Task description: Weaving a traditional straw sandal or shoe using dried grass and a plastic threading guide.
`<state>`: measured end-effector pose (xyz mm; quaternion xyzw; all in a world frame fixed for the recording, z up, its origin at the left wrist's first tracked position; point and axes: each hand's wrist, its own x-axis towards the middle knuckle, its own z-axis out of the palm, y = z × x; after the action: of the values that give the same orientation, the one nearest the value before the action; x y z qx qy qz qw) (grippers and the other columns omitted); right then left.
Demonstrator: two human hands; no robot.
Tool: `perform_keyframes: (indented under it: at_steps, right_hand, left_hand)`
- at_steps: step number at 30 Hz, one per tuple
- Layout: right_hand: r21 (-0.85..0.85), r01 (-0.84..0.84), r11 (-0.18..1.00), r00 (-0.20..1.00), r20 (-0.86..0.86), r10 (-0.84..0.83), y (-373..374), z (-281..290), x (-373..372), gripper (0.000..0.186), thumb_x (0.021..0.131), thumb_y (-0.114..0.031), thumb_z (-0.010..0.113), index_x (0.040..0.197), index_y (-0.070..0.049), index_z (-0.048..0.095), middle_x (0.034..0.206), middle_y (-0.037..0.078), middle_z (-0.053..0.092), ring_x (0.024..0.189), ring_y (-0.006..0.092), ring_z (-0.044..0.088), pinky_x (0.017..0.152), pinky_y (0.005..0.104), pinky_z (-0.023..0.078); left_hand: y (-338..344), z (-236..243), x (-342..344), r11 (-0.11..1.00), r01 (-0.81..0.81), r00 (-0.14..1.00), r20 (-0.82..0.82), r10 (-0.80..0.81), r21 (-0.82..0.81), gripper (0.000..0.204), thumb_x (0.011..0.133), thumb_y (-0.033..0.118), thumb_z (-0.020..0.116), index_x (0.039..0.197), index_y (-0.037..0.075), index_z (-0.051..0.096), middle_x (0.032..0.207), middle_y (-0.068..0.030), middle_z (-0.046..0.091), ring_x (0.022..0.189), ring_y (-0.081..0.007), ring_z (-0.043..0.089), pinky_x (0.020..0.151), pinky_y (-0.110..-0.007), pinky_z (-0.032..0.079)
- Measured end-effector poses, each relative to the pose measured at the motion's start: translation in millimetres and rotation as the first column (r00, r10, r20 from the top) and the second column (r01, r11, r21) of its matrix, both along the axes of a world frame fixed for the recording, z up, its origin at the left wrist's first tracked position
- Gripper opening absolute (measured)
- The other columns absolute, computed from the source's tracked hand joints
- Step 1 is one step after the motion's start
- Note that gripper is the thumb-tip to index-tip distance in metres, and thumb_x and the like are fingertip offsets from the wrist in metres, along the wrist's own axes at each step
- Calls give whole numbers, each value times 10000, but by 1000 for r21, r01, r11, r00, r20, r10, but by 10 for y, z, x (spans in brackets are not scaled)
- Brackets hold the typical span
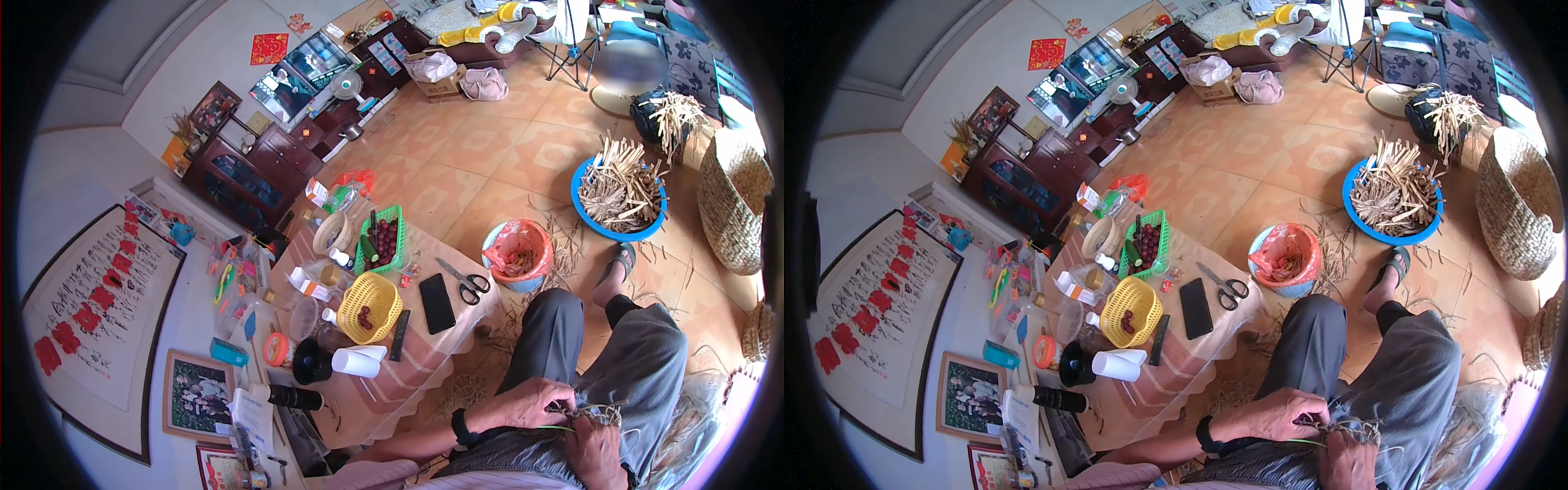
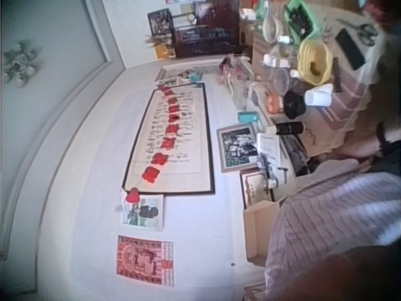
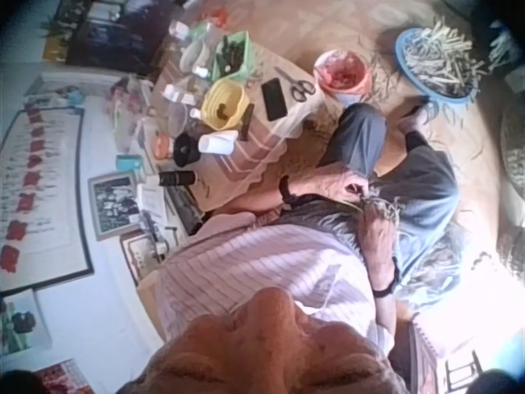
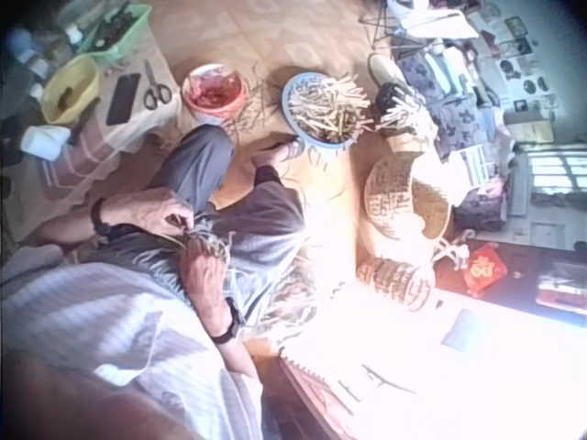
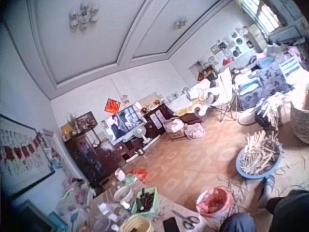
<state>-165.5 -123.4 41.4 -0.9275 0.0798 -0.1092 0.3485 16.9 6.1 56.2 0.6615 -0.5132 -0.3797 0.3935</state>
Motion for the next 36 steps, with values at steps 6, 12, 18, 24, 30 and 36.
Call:
perform_keyframes:
  at_steps: [6,12,18,24,30,36]
  right_hand:
    - [143,28,989,990,-140,-8,-23,77,100,147,819,-124,725,834,-40,605,725,197,636,681,445,632,619,516,485]
    - [149,18,989,998,-62,-9,-143,78,188,103,839,-65,708,833,-22,615,748,210,645,713,434,645,616,478,503]
    - [388,-31,921,979,-173,105,-209,44,21,103,857,-99,707,851,-12,652,782,199,652,750,426,648,653,444,513]
    - [364,-50,930,980,-161,116,-165,13,-186,151,854,-124,727,948,-20,670,836,215,684,775,417,683,652,500,529]
    - [355,-189,916,980,13,198,-29,24,-13,100,899,-116,701,947,-57,636,725,193,638,665,405,649,580,482,509]
    - [419,-188,889,981,36,190,62,8,93,109,928,-112,690,980,-32,638,687,193,628,640,378,666,562,453,513]
  left_hand:
    - [80,-30,19,991,-133,988,79,132,16,140,855,82,756,933,1,672,884,-143,698,816,-319,708,720,-385,536]
    - [23,-8,16,956,-293,953,77,294,-33,128,849,70,742,939,-8,693,863,-156,698,794,-292,711,706,-376,539]
    - [126,-129,-67,975,-217,976,2,217,39,178,859,80,755,988,-22,686,918,-125,693,855,-269,701,772,-359,539]
    - [81,-227,-69,978,-201,977,64,205,-51,160,832,71,757,961,2,692,863,-116,664,841,-275,685,751,-365,537]
    - [213,-154,-160,947,-321,939,135,316,17,138,822,26,757,953,7,718,897,-108,687,804,-213,697,705,-318,548]
    - [107,-216,-185,958,-286,949,152,277,38,165,789,-2,776,943,0,716,897,-92,683,786,-178,678,667,-292,518]
